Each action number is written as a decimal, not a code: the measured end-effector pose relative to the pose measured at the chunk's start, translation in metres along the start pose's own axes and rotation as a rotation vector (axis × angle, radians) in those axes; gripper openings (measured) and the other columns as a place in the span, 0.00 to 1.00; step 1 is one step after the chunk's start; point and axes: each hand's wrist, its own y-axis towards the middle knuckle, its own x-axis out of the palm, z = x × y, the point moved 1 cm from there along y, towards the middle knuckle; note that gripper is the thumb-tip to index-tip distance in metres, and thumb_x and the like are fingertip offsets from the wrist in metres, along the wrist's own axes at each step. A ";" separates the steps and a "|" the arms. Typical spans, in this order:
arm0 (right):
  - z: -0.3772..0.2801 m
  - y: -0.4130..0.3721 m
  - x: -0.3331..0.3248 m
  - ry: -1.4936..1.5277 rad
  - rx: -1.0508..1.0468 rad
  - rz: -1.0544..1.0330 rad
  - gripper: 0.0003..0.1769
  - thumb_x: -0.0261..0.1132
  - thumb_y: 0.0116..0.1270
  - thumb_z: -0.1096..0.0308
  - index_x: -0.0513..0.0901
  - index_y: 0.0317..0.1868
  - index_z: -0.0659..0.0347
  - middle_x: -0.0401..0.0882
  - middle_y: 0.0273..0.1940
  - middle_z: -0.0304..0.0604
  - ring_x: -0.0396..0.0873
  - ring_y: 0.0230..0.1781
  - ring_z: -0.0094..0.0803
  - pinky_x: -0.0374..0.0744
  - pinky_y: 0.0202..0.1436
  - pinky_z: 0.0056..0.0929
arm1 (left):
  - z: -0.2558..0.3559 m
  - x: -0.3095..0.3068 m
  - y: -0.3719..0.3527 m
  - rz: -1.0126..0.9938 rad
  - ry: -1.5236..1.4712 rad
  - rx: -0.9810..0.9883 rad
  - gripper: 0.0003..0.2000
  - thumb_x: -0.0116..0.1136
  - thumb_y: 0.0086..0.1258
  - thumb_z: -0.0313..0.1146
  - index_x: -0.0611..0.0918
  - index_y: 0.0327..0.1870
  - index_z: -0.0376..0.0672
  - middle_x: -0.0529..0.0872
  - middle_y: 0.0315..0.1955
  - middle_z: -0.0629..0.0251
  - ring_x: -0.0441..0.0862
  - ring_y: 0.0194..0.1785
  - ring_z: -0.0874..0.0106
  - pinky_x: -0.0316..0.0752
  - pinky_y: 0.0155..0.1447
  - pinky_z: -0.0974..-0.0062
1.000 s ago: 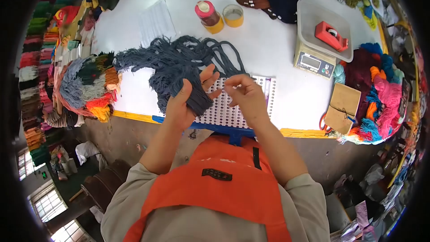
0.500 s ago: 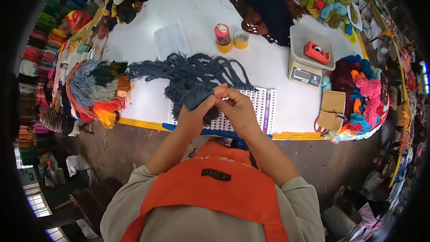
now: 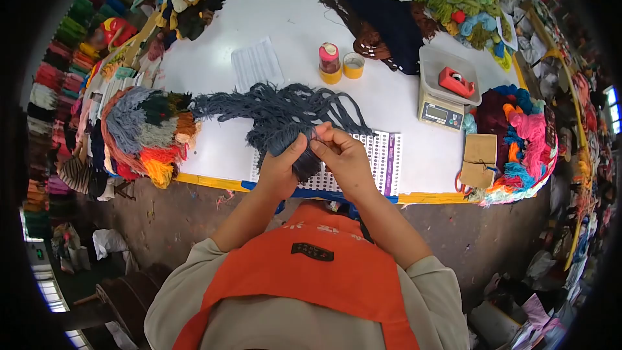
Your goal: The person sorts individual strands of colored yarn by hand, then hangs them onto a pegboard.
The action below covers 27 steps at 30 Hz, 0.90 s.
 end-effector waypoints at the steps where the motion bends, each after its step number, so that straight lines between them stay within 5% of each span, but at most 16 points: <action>1: 0.000 -0.001 0.001 0.013 0.011 0.008 0.05 0.66 0.70 0.69 0.83 0.44 0.58 0.79 0.33 0.29 0.71 0.29 0.13 0.68 0.28 0.15 | 0.001 -0.001 0.000 -0.006 0.016 0.001 0.21 0.46 0.81 0.38 0.74 0.64 0.28 0.79 0.62 0.53 0.76 0.65 0.67 0.68 0.70 0.66; 6: -0.005 -0.004 0.003 0.070 0.066 0.029 0.05 0.68 0.68 0.69 0.84 0.43 0.58 0.79 0.34 0.28 0.72 0.30 0.13 0.69 0.30 0.15 | 0.001 -0.003 -0.002 -0.013 -0.015 0.015 0.20 0.47 0.80 0.34 0.75 0.64 0.30 0.78 0.63 0.54 0.76 0.65 0.67 0.68 0.70 0.68; 11: -0.003 -0.005 0.004 0.036 0.023 0.019 0.04 0.68 0.67 0.71 0.84 0.42 0.57 0.79 0.34 0.28 0.72 0.31 0.13 0.69 0.31 0.15 | -0.002 0.004 -0.005 0.027 0.357 0.148 0.17 0.48 0.78 0.31 0.78 0.61 0.30 0.81 0.59 0.54 0.78 0.62 0.68 0.69 0.69 0.70; 20: -0.006 -0.008 0.009 0.187 0.013 0.046 0.04 0.66 0.68 0.73 0.83 0.42 0.56 0.82 0.48 0.27 0.73 0.35 0.13 0.71 0.32 0.15 | 0.001 0.004 -0.003 0.074 0.065 0.109 0.15 0.49 0.78 0.29 0.81 0.57 0.29 0.84 0.54 0.55 0.81 0.56 0.71 0.75 0.62 0.74; 27: -0.002 -0.009 0.005 0.227 0.035 0.046 0.03 0.65 0.69 0.72 0.82 0.42 0.56 0.83 0.42 0.32 0.69 0.26 0.13 0.71 0.31 0.16 | 0.003 0.006 -0.004 0.088 0.027 0.072 0.15 0.49 0.79 0.30 0.81 0.57 0.29 0.84 0.55 0.55 0.81 0.55 0.72 0.77 0.60 0.74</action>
